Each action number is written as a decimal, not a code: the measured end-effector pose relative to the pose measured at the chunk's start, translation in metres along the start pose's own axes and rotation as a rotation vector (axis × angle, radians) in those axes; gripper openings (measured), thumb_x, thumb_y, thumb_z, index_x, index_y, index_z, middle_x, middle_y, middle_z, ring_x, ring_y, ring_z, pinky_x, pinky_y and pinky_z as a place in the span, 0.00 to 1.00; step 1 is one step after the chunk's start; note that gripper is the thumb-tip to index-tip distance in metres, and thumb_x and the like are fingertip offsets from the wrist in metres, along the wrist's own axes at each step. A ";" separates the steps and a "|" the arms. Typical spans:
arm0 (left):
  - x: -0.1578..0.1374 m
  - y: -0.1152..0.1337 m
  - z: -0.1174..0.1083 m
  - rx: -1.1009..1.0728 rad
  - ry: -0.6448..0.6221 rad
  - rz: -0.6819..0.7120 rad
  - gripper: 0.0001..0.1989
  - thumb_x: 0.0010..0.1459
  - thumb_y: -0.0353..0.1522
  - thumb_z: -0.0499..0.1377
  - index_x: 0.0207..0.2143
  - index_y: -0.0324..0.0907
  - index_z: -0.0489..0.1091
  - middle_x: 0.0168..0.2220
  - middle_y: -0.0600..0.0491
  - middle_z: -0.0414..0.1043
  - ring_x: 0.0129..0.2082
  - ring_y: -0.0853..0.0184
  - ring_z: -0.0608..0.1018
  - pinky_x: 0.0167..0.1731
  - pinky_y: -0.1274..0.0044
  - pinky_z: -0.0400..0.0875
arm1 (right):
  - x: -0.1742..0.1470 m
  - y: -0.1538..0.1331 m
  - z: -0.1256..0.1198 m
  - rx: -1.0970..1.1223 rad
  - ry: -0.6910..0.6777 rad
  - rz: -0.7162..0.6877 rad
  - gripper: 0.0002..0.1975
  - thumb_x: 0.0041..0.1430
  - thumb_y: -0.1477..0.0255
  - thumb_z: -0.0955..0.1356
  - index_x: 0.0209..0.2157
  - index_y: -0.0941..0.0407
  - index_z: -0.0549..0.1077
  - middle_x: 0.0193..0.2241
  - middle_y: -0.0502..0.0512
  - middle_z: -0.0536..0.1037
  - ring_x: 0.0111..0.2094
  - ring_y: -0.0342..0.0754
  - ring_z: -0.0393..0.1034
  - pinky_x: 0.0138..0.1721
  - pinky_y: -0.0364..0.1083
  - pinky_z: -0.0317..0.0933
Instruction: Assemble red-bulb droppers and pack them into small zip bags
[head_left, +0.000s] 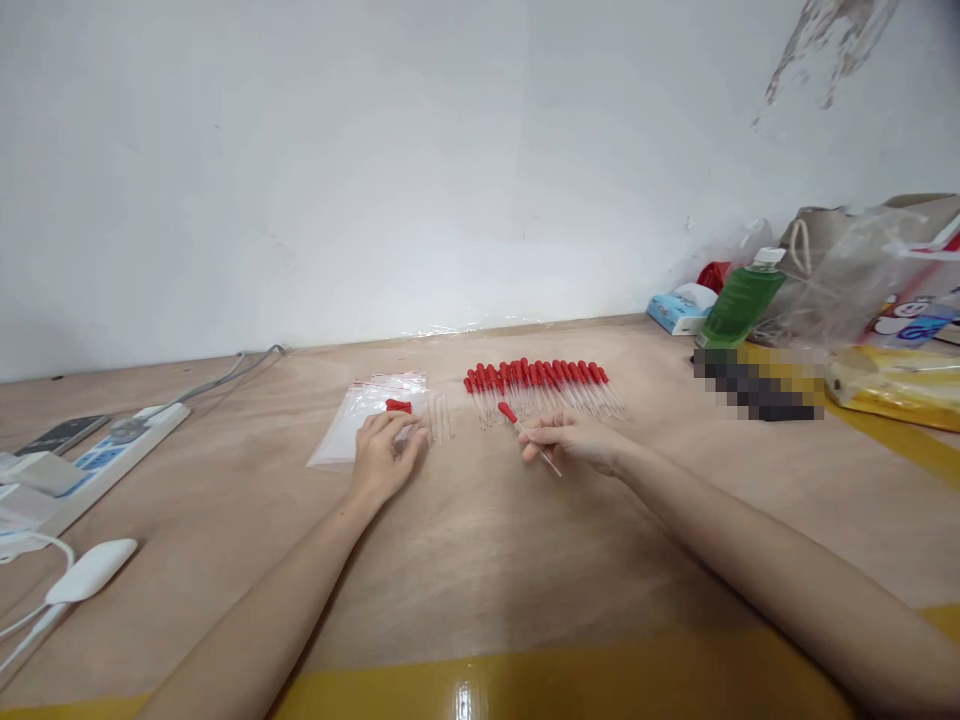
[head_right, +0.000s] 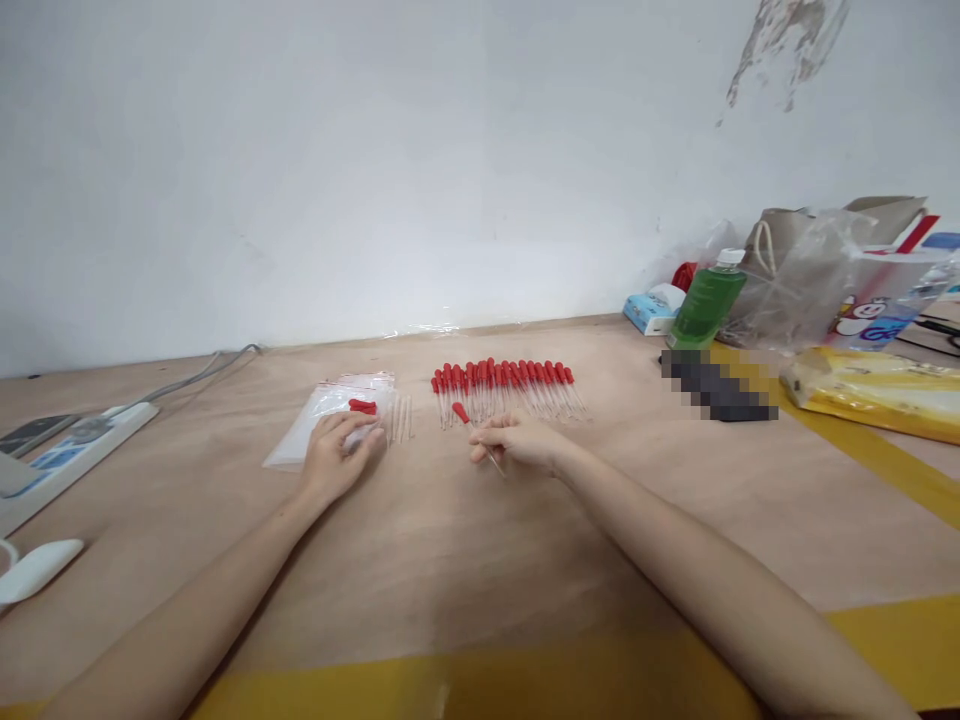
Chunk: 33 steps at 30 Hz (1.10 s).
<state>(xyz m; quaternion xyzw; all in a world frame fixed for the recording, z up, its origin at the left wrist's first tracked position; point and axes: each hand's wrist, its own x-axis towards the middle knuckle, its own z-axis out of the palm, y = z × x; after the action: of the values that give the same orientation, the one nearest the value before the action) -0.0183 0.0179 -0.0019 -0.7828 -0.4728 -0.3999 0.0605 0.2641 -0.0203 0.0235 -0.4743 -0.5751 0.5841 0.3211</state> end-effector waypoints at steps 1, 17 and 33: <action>0.000 -0.010 0.000 0.043 0.011 -0.032 0.09 0.53 0.36 0.56 0.33 0.43 0.72 0.36 0.51 0.72 0.40 0.62 0.71 0.43 0.69 0.63 | 0.001 0.000 -0.004 0.043 0.021 -0.003 0.10 0.47 0.66 0.68 0.26 0.59 0.73 0.25 0.54 0.77 0.21 0.39 0.60 0.25 0.40 0.56; -0.001 -0.024 -0.002 0.224 -0.250 -0.154 0.16 0.55 0.35 0.52 0.46 0.46 0.68 0.36 0.51 0.69 0.38 0.61 0.70 0.39 0.72 0.64 | 0.073 -0.016 0.019 -0.428 0.599 0.007 0.12 0.46 0.62 0.66 0.22 0.56 0.73 0.24 0.54 0.75 0.29 0.47 0.68 0.33 0.46 0.56; 0.005 -0.026 -0.001 0.156 0.013 -0.228 0.11 0.54 0.36 0.53 0.36 0.40 0.71 0.37 0.47 0.64 0.41 0.60 0.69 0.44 0.70 0.64 | 0.090 -0.013 0.042 -0.924 0.743 -0.131 0.13 0.53 0.62 0.61 0.27 0.54 0.72 0.26 0.52 0.75 0.33 0.48 0.68 0.45 0.52 0.43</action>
<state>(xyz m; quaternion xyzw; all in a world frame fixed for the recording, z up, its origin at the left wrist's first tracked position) -0.0379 0.0348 -0.0058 -0.7146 -0.5878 -0.3713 0.0782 0.1923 0.0495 0.0152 -0.7009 -0.6470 0.0473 0.2965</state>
